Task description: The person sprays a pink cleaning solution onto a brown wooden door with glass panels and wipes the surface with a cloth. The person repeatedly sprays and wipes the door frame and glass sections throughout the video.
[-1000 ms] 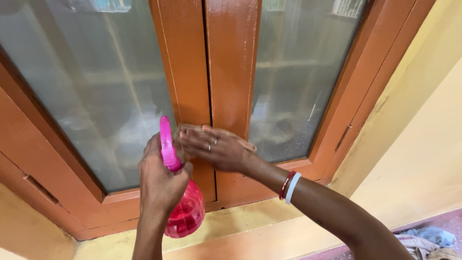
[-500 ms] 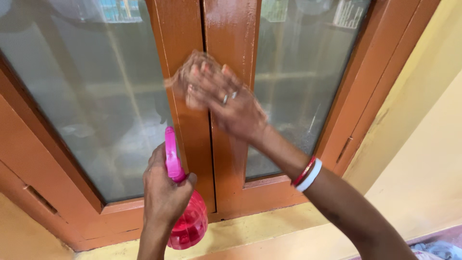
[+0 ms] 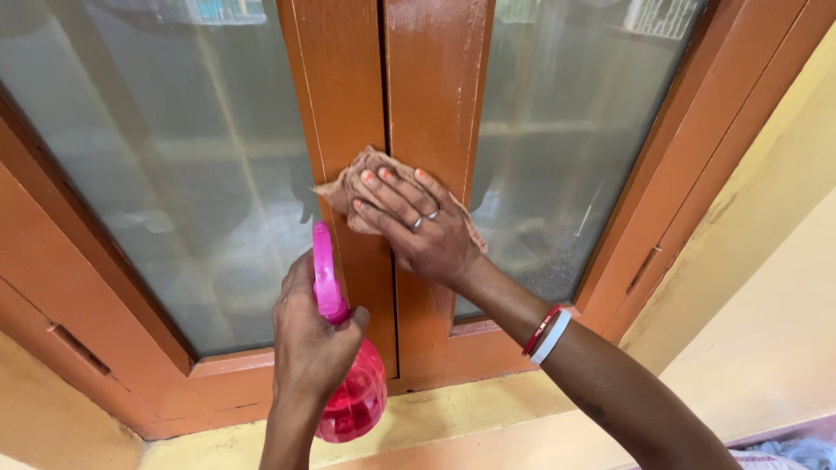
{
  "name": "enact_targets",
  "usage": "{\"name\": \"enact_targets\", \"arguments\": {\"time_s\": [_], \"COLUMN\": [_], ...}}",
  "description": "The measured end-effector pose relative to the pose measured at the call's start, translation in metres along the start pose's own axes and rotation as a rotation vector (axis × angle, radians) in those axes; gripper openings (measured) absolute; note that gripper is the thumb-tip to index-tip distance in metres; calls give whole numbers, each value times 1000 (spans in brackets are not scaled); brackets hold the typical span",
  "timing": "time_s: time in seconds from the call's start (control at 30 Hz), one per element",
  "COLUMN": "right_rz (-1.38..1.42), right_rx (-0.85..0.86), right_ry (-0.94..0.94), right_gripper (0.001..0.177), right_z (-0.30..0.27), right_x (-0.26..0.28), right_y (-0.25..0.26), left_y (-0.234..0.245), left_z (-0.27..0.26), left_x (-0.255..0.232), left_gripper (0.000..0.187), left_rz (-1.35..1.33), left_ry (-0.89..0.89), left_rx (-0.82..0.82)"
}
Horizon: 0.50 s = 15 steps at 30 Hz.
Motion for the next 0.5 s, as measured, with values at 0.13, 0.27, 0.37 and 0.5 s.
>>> {"name": "enact_targets", "arguments": {"time_s": [0.13, 0.27, 0.37, 0.5], "right_rz": [-9, 22, 45, 16], "right_rx": [105, 280, 375, 374], "right_ry": [71, 228, 317, 331], "right_gripper": [58, 56, 57, 57], "right_z": [-41, -80, -87, -58], "right_x": [14, 31, 36, 30], "right_y": [-18, -31, -34, -21], "left_y": [3, 11, 16, 20], "left_z": [-3, -5, -6, -8], "left_x": [-4, -9, -13, -12], "left_gripper": [72, 70, 68, 71], "left_rz": [-20, -49, -29, -8], "left_ry": [-29, -34, -67, -62], "left_rx": [2, -12, -41, -31]}}
Point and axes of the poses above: each hand's wrist, its own z-axis towards the middle knuckle, its own y-axis out of the back of the hand, x = y × z, the point moved 5 cm from there along z, towards the middle knuckle, and after that the axes turned 8 degrees about -y, right-handed, at the moved point
